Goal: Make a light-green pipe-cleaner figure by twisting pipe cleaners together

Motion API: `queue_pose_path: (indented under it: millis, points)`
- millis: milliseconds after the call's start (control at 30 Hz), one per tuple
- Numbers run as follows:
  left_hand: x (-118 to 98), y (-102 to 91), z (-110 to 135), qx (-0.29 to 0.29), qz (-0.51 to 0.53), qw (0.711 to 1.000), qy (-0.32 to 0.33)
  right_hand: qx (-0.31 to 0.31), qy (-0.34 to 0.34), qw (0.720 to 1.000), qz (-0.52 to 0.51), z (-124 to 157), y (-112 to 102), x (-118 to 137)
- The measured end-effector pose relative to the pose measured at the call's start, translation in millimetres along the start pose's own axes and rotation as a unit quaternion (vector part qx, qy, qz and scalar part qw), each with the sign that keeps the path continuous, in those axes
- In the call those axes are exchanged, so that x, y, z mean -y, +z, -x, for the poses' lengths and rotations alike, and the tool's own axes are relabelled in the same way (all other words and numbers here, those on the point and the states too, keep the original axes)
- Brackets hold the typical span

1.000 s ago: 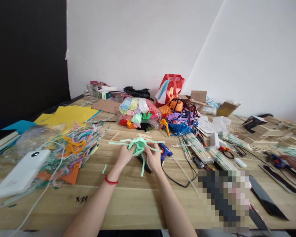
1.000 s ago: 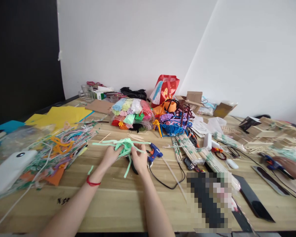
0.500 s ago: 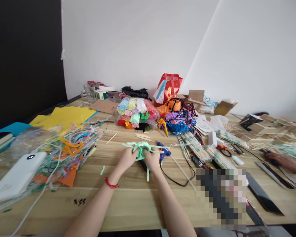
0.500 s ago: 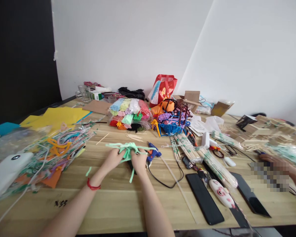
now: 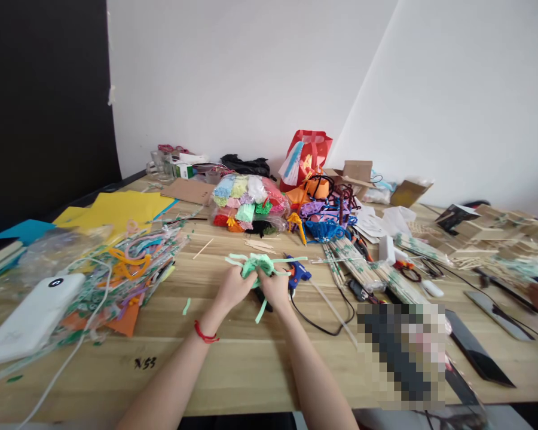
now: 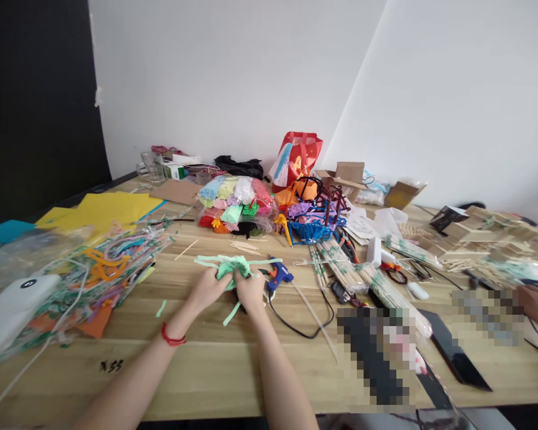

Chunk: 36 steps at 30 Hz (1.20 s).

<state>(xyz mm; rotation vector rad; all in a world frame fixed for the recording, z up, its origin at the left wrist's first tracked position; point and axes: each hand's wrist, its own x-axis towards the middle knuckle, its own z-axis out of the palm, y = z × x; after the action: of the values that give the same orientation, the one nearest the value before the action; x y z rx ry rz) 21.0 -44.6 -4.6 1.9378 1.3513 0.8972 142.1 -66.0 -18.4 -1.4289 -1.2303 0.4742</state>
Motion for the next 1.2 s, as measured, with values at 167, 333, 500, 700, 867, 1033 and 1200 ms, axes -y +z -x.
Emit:
queue_pose_path:
  millis: [167, 333, 500, 700, 867, 1033, 1200]
  points:
    - [2, 2.5, -1, -0.034, -0.021, 0.999, -0.006, -0.003, 0.000, 1.000, -0.007, 0, -1, -2]
    - [6, 1.6, -4, -0.040, -0.044, 0.998, -0.021, 0.010, 0.016, 0.999, -0.033, 0, -1, -2]
    - [5, 3.1, -3, -0.026, -0.009, 0.999, -0.043, 0.003, 0.039, 0.999, -0.033, 2, -1, 1]
    - [9, -1.2, -6, -0.015, 0.022, 0.997, -0.071, 0.018, 0.047, 0.998, -0.037, 2, 1, 4]
    - [14, -7.6, -10, 0.028, 0.119, 0.984, -0.131, 0.026, 0.078, 0.995, -0.062, 1, 1, 1]
    - [11, -8.2, -8, 0.007, 0.138, 0.985, -0.100, 0.047, 0.098, 0.990, -0.085, -2, 2, -9]
    - [6, -9.5, -5, 0.029, 0.158, 0.987, -0.032, 0.028, 0.108, 0.993, -0.030, -5, 1, -19]
